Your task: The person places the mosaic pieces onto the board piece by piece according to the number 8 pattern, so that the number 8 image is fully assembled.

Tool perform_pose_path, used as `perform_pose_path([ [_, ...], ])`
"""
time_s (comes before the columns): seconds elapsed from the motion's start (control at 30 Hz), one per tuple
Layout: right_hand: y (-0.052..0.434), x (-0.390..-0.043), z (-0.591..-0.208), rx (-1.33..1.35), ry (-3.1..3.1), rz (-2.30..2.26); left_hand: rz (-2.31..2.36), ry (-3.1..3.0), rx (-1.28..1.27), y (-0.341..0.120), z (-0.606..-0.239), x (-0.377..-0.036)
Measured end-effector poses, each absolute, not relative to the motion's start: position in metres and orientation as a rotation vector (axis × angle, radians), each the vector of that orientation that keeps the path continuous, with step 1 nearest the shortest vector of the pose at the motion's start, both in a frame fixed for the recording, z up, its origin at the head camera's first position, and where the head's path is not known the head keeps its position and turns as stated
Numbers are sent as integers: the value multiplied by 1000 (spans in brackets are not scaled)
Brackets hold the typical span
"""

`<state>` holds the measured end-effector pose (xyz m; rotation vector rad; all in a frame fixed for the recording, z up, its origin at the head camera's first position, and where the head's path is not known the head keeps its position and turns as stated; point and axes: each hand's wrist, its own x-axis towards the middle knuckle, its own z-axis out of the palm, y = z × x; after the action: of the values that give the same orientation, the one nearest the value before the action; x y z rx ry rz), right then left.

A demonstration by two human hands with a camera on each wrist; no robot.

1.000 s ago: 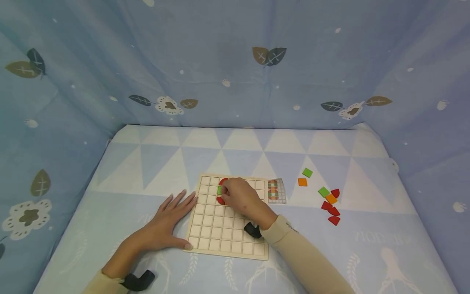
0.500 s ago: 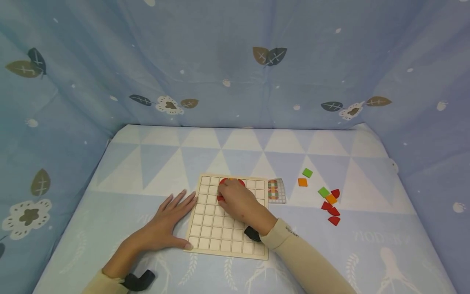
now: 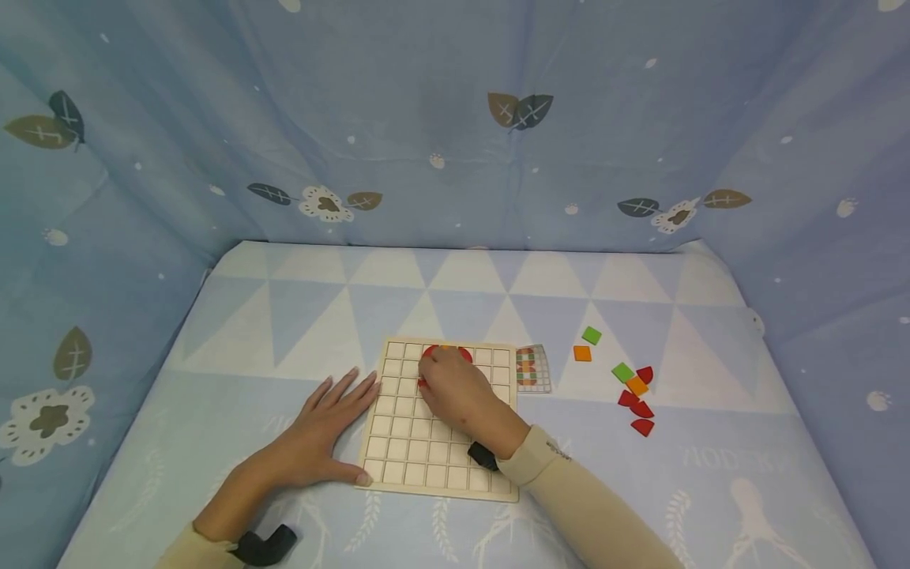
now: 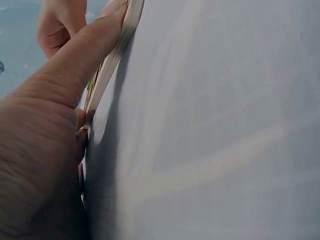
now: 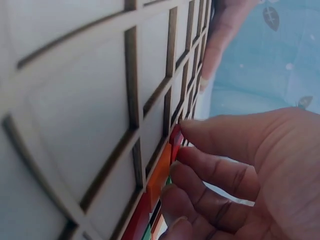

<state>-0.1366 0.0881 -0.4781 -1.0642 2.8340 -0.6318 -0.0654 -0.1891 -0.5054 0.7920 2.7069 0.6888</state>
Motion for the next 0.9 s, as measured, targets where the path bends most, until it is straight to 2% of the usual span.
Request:
perform_pose_path([
  [0.43,95,-133,-476,-945,2836,-684,650,2732,789,-188,-505,-61],
  [0.9,160,-121,-467,-694,2872,-879,634,2730,760,-185,-507,-61],
])
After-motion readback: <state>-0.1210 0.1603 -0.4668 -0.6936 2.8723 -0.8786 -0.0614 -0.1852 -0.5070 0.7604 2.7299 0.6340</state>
